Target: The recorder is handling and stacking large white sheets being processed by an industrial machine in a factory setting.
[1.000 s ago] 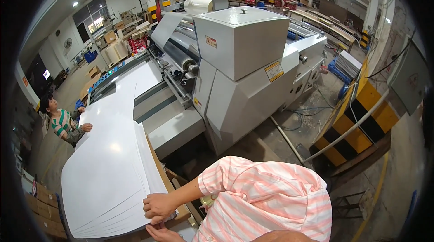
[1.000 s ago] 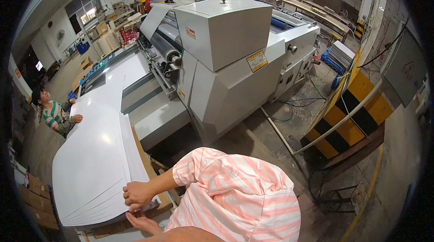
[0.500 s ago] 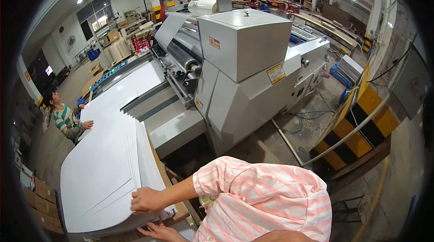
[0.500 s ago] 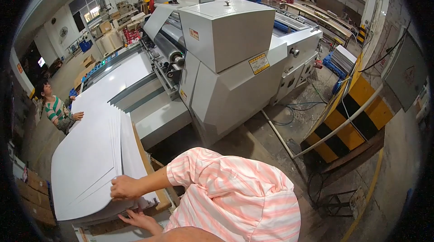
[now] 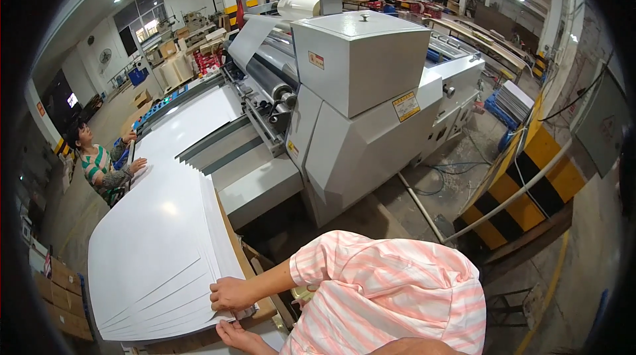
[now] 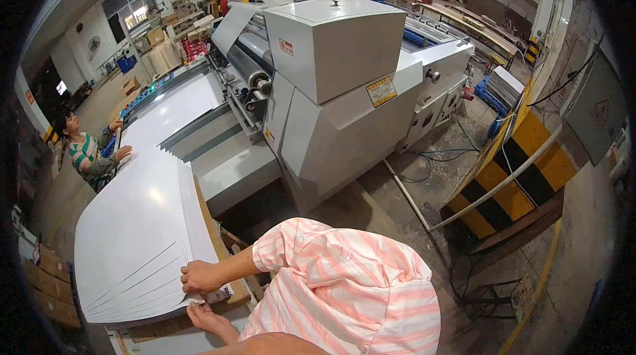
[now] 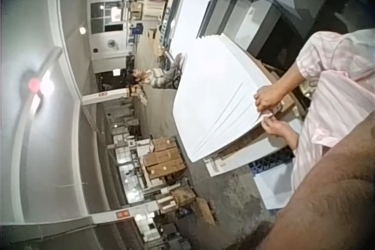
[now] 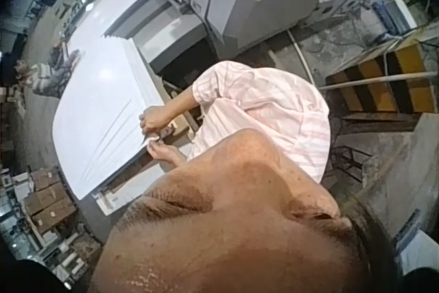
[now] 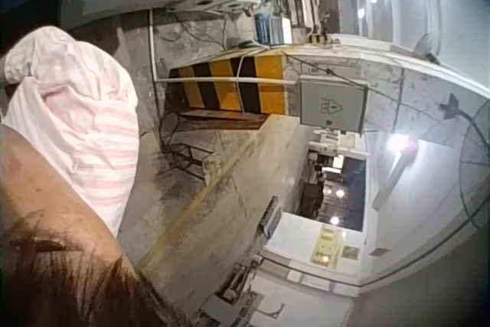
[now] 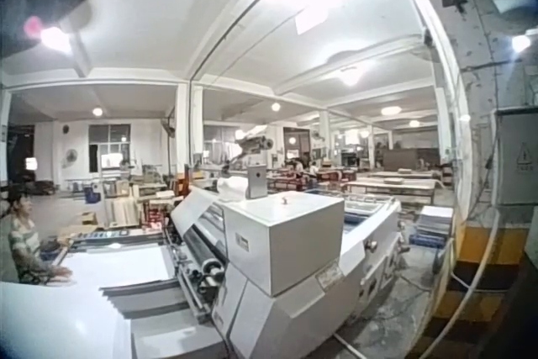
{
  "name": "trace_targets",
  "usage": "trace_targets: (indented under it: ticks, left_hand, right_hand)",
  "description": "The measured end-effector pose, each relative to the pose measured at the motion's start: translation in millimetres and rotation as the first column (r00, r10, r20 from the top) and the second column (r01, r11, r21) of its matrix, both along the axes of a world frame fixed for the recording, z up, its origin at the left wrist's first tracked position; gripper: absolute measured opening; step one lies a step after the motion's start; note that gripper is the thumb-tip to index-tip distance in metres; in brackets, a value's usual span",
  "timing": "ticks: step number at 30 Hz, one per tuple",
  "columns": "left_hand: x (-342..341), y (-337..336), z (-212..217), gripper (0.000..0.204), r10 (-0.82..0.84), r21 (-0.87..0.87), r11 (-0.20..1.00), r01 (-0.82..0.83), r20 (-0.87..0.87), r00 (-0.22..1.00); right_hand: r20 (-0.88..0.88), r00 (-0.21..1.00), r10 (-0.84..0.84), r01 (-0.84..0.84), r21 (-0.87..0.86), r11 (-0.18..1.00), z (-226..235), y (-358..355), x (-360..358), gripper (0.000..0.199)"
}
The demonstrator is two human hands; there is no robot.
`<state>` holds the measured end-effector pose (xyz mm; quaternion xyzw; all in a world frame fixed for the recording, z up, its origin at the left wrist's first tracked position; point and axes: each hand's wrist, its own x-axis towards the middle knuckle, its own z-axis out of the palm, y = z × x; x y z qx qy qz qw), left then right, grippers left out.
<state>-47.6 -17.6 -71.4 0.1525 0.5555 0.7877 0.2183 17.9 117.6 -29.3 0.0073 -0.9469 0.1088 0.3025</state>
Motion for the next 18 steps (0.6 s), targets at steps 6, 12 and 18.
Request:
trace_targets:
  ticks: [6, 12, 18]
  left_hand:
    - [2, -6, 7, 0.04, 0.069, 0.018, 0.997, -0.071, 0.096, 0.993]
    - [13, 3, 18, 0.039, 0.112, -0.054, 0.992, -0.112, 0.014, 0.994]
    - [1, -2, 4, 0.038, -0.052, -0.053, 0.997, 0.05, -0.032, 0.998]
  right_hand:
    - [-0.054, 0.996, 0.065, -0.067, -0.031, 0.997, 9, -8, 5, 0.018]
    - [0.037, 0.999, -0.008, 0.01, -0.061, 0.998, 14, 7, -16, 0.026]
    - [-0.186, 0.975, -0.121, 0.092, -0.158, 0.983, 65, 3, -16, 0.016]
